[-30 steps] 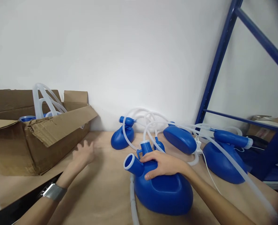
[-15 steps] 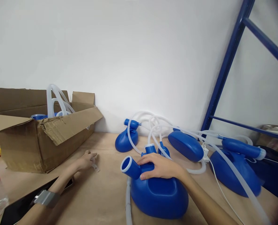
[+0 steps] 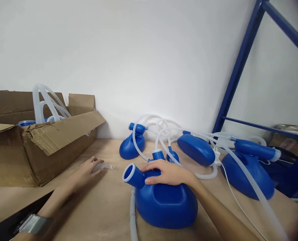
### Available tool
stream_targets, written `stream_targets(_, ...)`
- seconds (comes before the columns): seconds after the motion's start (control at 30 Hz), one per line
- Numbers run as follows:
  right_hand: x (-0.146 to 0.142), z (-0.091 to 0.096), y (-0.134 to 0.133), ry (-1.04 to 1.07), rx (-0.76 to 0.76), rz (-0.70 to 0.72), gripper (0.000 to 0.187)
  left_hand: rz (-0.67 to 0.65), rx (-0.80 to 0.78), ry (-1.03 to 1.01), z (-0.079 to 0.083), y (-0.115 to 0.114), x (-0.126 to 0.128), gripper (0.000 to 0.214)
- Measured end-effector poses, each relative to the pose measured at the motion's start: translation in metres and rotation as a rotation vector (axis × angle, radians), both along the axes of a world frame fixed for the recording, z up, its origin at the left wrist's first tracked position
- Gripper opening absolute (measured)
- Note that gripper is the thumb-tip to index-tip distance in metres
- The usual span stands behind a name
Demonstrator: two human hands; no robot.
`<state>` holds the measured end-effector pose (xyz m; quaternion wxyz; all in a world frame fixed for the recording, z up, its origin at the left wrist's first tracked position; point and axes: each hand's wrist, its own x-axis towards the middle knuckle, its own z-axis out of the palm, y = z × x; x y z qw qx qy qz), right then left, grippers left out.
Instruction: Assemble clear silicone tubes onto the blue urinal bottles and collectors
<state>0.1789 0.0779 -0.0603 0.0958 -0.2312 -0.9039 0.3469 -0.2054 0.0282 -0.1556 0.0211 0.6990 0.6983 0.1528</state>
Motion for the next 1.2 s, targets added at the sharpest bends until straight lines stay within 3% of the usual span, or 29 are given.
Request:
stream_targets(0.1, 0.0, -0.003, 0.01, 0.07, -0.089, -0.069, 0.058, 0.003, 0.028, 0.026, 0.002, -0.003, 0.017, 0.053)
stream_targets(0.17, 0.003, -0.007, 0.02, 0.151, -0.098, -0.251, 0.057, 0.01, 0.044, 0.036, 0.001, -0.005, 0.026, 0.052)
stream_targets(0.27, 0.01, -0.018, 0.035, 0.171, 0.081, -0.559, 0.053, 0.012, 0.059, 0.03, -0.002, -0.006, 0.032, 0.052)
stream_targets(0.37, 0.015, -0.028, 0.041, -0.019, 0.326, -0.682, 0.06, 0.002, 0.055, 0.042, -0.006, -0.005, 0.033, 0.054)
stream_targets(0.47, 0.015, -0.034, 0.041, -0.175, 0.418, -0.668, 0.072, -0.003, 0.068, 0.039, -0.011, -0.004, 0.032, 0.055)
stream_targets(0.63, 0.014, -0.039, 0.045, -0.213, 0.479, -0.643, 0.075, -0.02, 0.09, -0.001, -0.018, -0.002, 0.04, 0.054)
stream_targets(0.77, 0.021, -0.041, 0.053, -0.019, 0.427, -0.61, 0.068, -0.036, 0.168, -0.125, -0.023, 0.0, 0.055, 0.047)
stream_targets(0.9, 0.021, -0.031, 0.049, 0.322, 0.304, -0.57, 0.078, -0.023, 0.236, -0.377, -0.023, 0.003, 0.068, 0.042)
stream_targets(0.97, 0.018, -0.022, 0.042, 0.45, 0.202, -0.556, 0.083, 0.024, 0.232, -0.541, -0.016, 0.002, 0.076, 0.039)
stream_targets(1.07, 0.016, -0.008, 0.03, 0.528, 0.072, -0.494, 0.083, 0.067, 0.237, -0.805, 0.007, -0.005, 0.092, 0.037)
stream_targets(1.2, 0.012, -0.003, 0.024, 0.523, 0.044, -0.487, 0.078, -0.059, 0.285, -0.855, 0.047, -0.023, 0.124, 0.043)
